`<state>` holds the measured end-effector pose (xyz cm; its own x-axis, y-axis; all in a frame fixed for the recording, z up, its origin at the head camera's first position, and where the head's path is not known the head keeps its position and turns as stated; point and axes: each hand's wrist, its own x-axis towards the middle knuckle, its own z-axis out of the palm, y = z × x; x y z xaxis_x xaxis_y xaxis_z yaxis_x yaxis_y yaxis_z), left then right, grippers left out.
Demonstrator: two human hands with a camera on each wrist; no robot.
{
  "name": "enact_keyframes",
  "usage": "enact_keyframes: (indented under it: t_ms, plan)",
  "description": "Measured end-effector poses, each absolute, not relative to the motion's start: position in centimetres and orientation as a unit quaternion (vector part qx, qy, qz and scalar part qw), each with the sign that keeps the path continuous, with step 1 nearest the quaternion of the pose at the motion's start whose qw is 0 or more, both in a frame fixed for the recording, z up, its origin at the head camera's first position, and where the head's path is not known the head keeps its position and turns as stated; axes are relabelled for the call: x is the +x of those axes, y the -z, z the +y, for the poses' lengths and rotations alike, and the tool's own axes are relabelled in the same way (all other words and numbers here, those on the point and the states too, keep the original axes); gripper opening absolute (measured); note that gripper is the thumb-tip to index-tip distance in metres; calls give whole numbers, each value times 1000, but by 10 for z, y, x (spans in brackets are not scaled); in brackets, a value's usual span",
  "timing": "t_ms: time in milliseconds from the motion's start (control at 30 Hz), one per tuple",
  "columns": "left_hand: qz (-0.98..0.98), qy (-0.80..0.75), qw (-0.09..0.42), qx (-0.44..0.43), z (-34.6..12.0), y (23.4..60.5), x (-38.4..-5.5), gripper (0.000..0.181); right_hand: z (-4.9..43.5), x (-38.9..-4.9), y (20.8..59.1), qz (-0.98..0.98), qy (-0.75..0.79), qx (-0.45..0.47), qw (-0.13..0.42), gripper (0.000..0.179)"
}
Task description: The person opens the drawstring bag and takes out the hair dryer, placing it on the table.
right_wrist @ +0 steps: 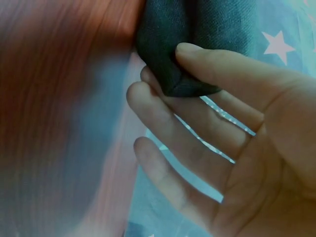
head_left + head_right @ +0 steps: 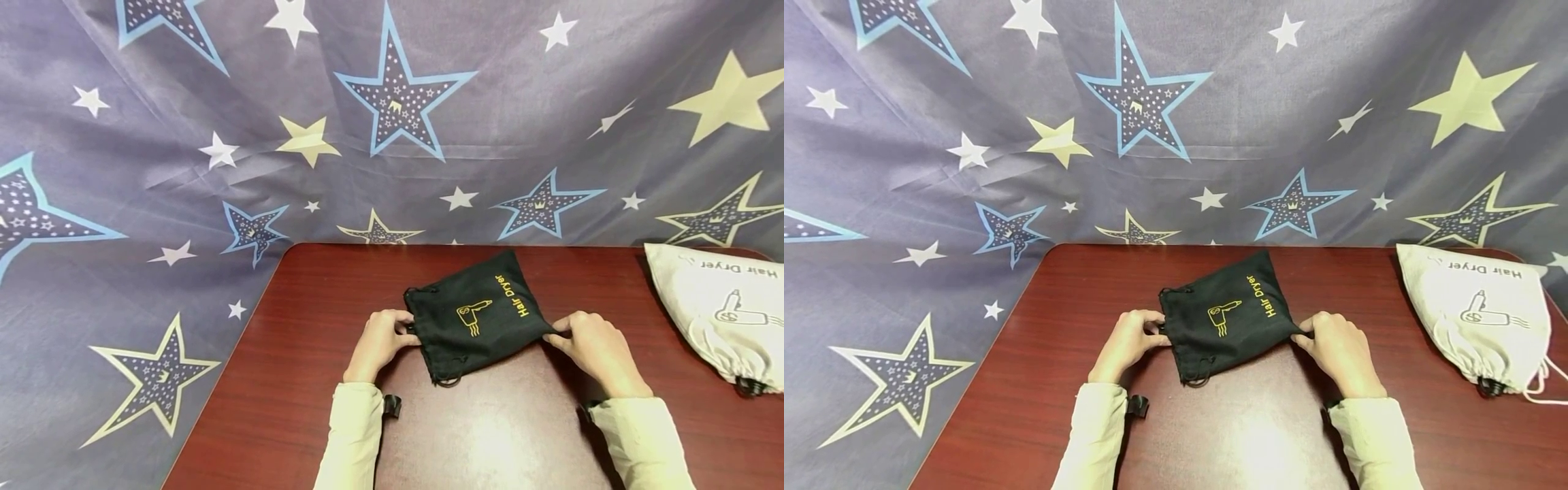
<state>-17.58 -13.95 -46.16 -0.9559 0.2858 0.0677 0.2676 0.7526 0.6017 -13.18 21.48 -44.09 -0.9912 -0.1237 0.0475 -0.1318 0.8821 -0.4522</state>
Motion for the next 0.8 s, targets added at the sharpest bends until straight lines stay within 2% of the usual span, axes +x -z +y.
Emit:
enact_keyframes:
  t_ms: [433, 567, 700, 800]
  plan:
    - [942, -310, 14, 128, -149, 459, -176, 33, 224, -131, 439, -970, -237, 60, 5, 9]
    - [946, -299, 19, 123, -149, 457, -175, 34, 226, -131, 438, -968, -236, 81, -17, 10]
    - [947, -287, 27, 142, -149, 455, -174, 42, 227, -134, 437, -962, -248, 113, -28, 19]
    - [943, -288, 27, 164, -150, 454, -175, 48, 221, -140, 437, -954, -276, 118, -14, 21]
